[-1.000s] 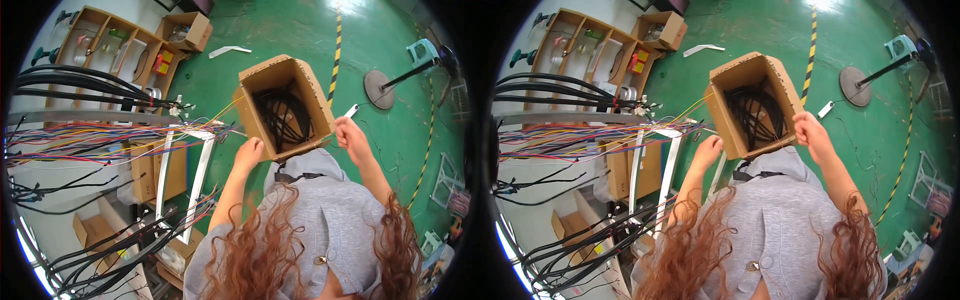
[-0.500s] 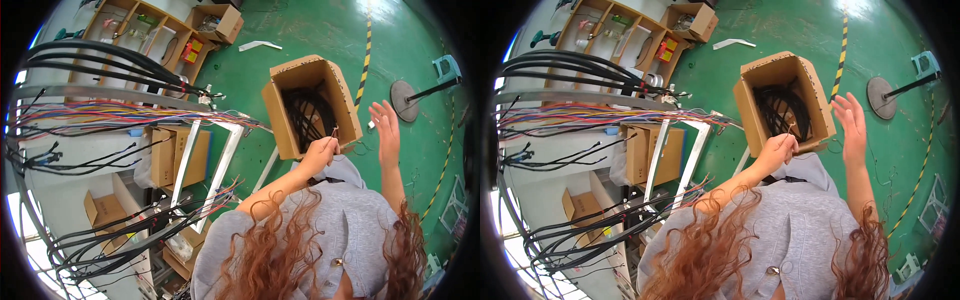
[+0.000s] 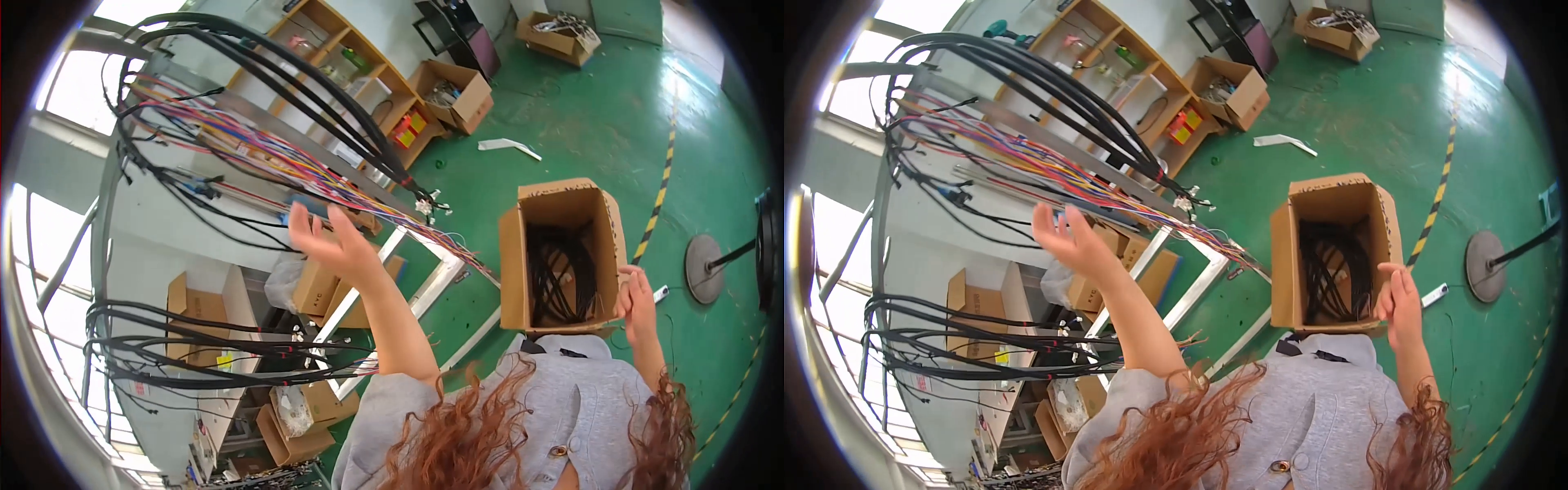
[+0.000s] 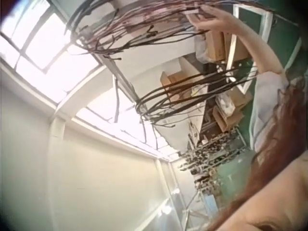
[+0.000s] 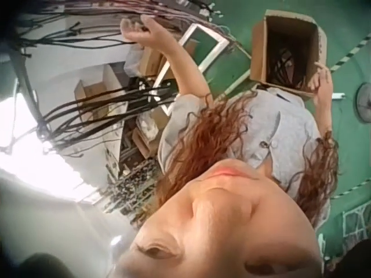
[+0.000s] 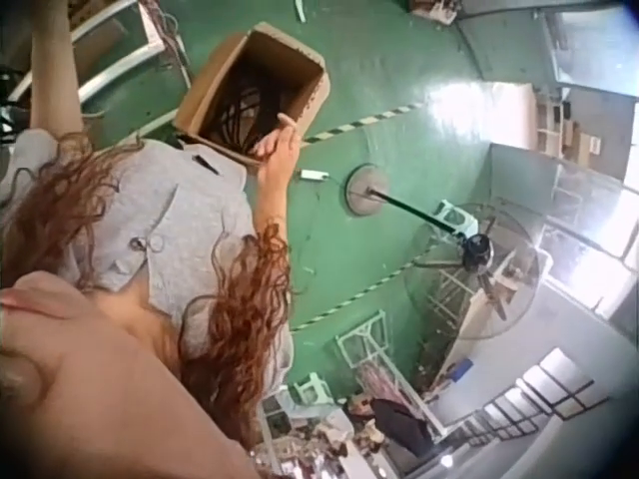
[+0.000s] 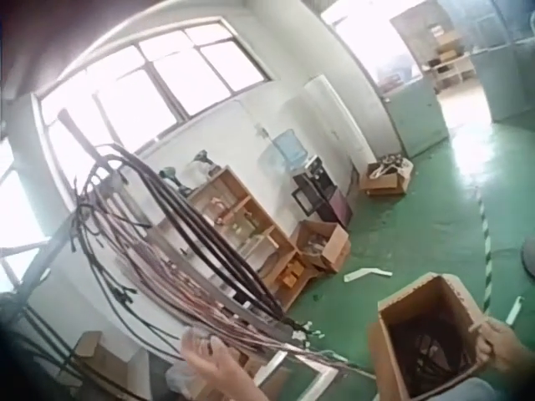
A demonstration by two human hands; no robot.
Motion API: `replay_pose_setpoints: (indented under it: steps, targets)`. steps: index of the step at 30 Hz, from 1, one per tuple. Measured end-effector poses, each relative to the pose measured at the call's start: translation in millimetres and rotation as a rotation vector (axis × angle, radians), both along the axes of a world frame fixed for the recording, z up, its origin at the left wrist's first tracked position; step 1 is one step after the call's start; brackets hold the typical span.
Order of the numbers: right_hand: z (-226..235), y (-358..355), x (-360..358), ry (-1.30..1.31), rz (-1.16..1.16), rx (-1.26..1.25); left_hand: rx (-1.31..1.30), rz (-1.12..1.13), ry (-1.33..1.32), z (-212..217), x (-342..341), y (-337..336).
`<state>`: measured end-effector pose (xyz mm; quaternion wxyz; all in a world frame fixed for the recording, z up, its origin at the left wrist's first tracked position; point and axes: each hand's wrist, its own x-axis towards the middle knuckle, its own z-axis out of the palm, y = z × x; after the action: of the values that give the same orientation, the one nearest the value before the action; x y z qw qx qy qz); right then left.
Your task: Sorting, hanging, and organizing electrical cable harnesses on a factory workbench rack.
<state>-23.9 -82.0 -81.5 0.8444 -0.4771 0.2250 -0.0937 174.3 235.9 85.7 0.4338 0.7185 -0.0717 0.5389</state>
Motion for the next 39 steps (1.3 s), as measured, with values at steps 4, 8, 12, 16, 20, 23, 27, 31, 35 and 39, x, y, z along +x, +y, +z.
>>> replay_pose_setpoints:
  steps: [4, 8, 12, 16, 20, 23, 27, 31, 35, 39]
  targets:
    - [1.4, 14.6, 2.5, 0.01, 0.112, 0.018, -0.07, -0.074, 0.08, 0.2, 64.7, -0.5]
    - [0.4, 14.2, -5.4, 0.005, 0.164, 0.063, -0.309, -0.304, 0.128, -10.6, 60.6, -13.6]
    - [-8.4, -0.6, -21.8, 0.034, 0.166, -0.015, -0.452, -0.55, 0.361, -27.6, 47.9, -24.0]
    - [-3.1, -5.8, -31.0, 0.128, 0.082, 0.13, -0.479, -1.021, 0.611, -79.1, 31.8, -103.0]
    - [-17.1, 7.7, -2.3, 0.095, 0.286, 0.294, -0.107, -1.108, 1.024, -161.9, -9.7, -153.4]
    - [-60.9, 14.1, 1.8, 0.252, 0.326, 0.415, -0.03, -1.14, 1.111, -298.9, -21.6, -156.7]
    - [-116.6, 4.4, -38.7, 0.47, 0.166, 0.517, -0.678, -1.219, 1.39, -332.5, -58.9, -194.1]
    - [-129.0, 1.3, -61.4, 0.359, 0.118, 0.616, -1.428, -1.412, 1.42, -273.6, -69.4, -212.6]
    - [-110.9, 3.3, -42.6, 0.256, 0.197, 0.715, -1.582, -1.584, 1.419, -223.5, -88.2, -228.2]
    - [-100.0, -21.3, -31.8, -0.169, -0.034, 0.736, -1.674, -1.653, 1.342, -210.9, -89.5, -215.8]
